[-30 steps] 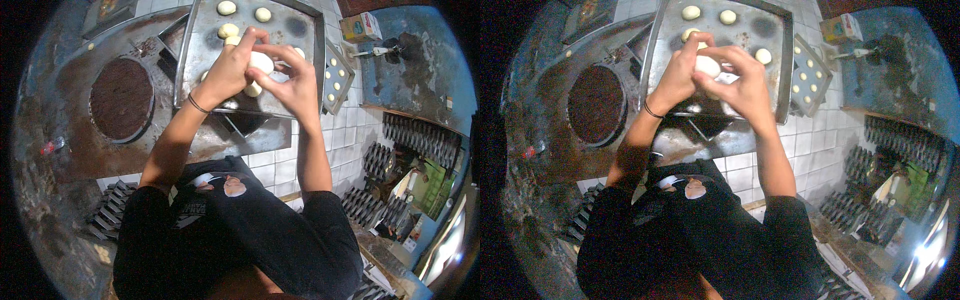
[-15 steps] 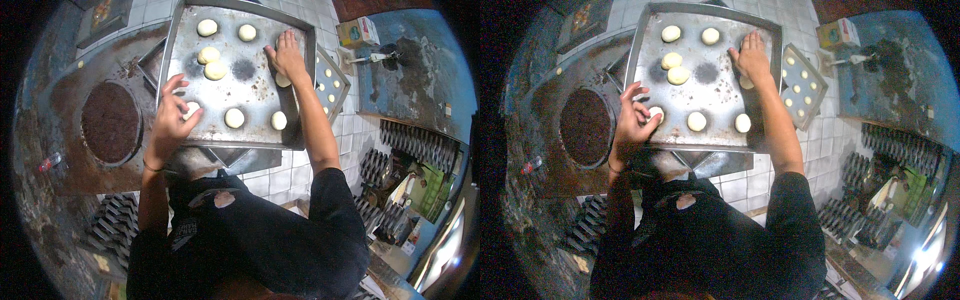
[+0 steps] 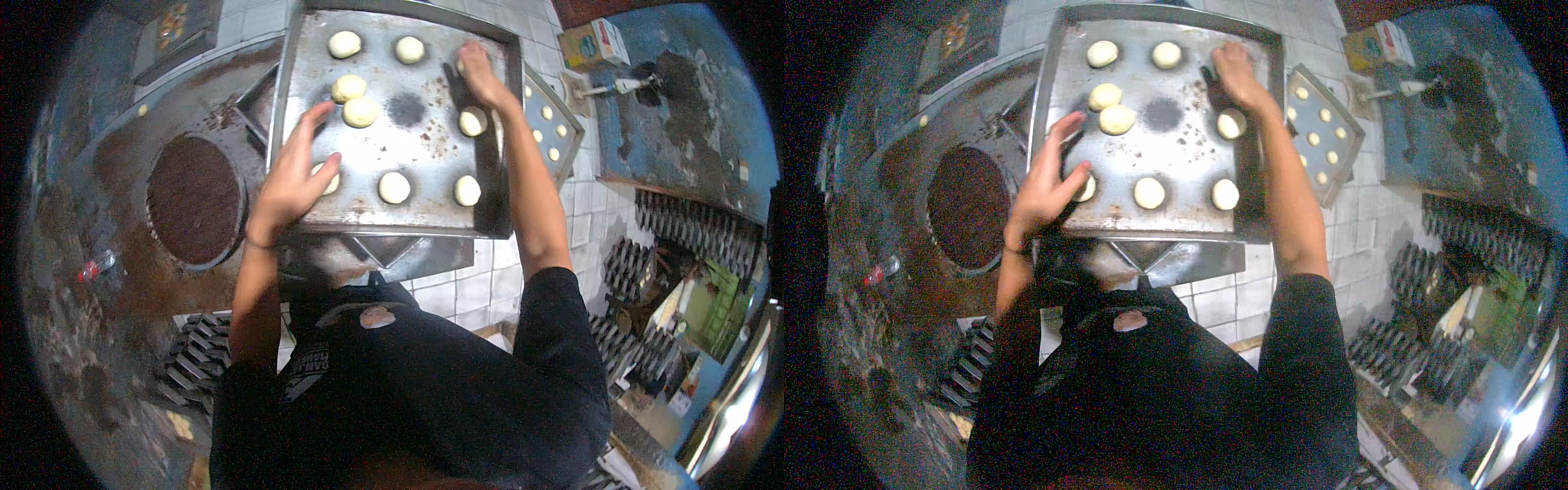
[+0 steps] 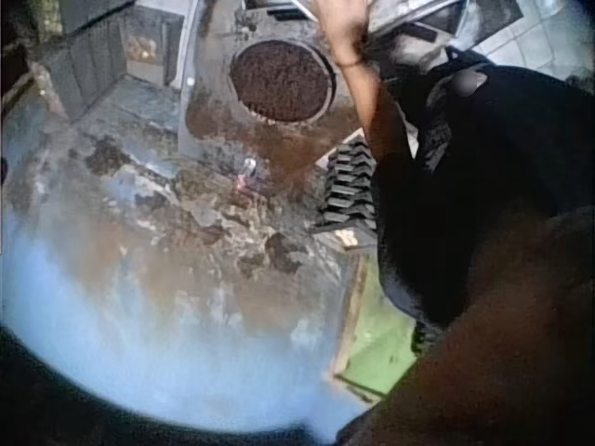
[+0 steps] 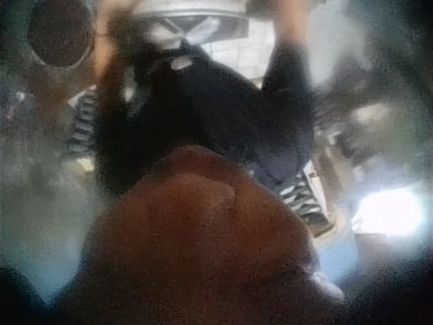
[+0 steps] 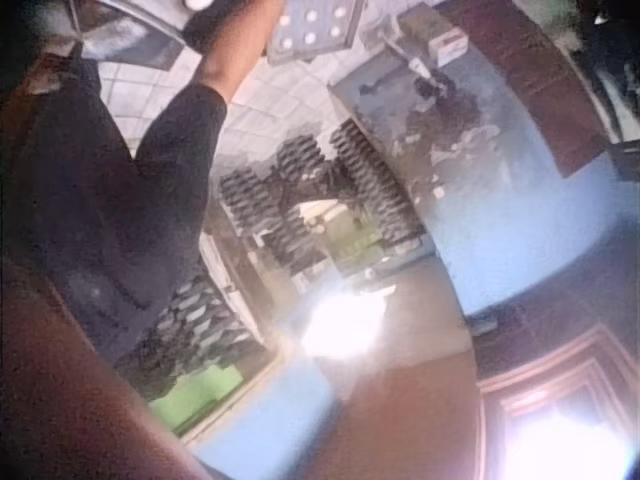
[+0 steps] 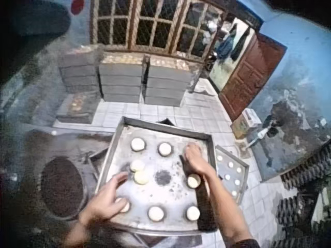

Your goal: The person flattens small pieces of dough by hand, adds a scoop of dark paste using a spoon, seals the dough into balls, and arranges them on metal baking trays.

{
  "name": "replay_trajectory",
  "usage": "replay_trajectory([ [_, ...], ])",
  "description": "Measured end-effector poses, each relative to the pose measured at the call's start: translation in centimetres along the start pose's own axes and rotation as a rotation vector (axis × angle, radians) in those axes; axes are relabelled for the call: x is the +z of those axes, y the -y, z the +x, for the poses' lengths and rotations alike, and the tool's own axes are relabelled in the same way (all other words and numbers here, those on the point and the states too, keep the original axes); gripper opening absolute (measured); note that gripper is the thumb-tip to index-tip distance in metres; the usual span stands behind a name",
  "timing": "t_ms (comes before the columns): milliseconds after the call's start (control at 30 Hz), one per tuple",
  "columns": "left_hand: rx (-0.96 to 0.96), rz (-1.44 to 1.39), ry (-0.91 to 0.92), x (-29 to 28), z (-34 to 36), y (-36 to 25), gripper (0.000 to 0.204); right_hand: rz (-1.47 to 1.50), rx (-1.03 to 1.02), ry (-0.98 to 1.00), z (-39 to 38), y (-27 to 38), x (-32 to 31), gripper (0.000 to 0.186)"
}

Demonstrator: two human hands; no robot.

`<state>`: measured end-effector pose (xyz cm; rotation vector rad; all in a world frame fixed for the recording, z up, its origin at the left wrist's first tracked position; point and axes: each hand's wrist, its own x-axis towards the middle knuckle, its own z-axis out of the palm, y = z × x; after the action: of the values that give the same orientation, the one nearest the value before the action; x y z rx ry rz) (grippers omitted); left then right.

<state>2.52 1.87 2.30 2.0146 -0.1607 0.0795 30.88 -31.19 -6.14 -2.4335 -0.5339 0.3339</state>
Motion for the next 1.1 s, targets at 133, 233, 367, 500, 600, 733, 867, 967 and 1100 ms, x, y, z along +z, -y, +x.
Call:
replay_trajectory([
  [133,0.006,0.11,0.08,-0.4,1.6,1.9,0.065,-0.242,-0.233,-0.168,-3.2,9.7,-0.3,0.06],
  [233,0.001,0.119,0.111,0.0,3.2,3.7,0.065,-0.136,-0.538,0.203,-7.8,17.3,2.8,0.043],
  [367,0.089,0.097,0.12,0.7,5.6,5.4,0.059,-0.365,-0.622,0.12,-9.4,19.3,7.5,0.026],
  [500,0.099,0.092,0.116,0.7,6.1,6.2,0.055,-0.518,-0.638,0.006,-7.7,18.6,10.1,0.015],
  [600,0.022,0.14,0.172,0.7,6.3,6.9,0.068,-0.555,-0.499,0.195,-6.0,18.7,9.6,0.014],
  [733,0.043,0.142,0.073,0.4,5.3,7.1,0.049,0.355,-0.16,0.85,-6.2,18.4,4.2,0.034],
  [867,-0.258,-0.862,-0.074,-1.1,1.1,1.6,0.046,0.678,-0.092,0.433,-13.5,24.5,3.0,0.032],
  [967,-0.096,-0.61,-0.338,-2.0,-3.2,-2.8,0.055,0.603,-0.164,0.111,-16.9,29.1,6.6,0.029],
  [1100,-0.043,-0.584,-0.729,-5.1,-7.1,-3.9,0.052,0.861,-0.33,-0.029,-20.1,36.2,11.8,0.028],
])
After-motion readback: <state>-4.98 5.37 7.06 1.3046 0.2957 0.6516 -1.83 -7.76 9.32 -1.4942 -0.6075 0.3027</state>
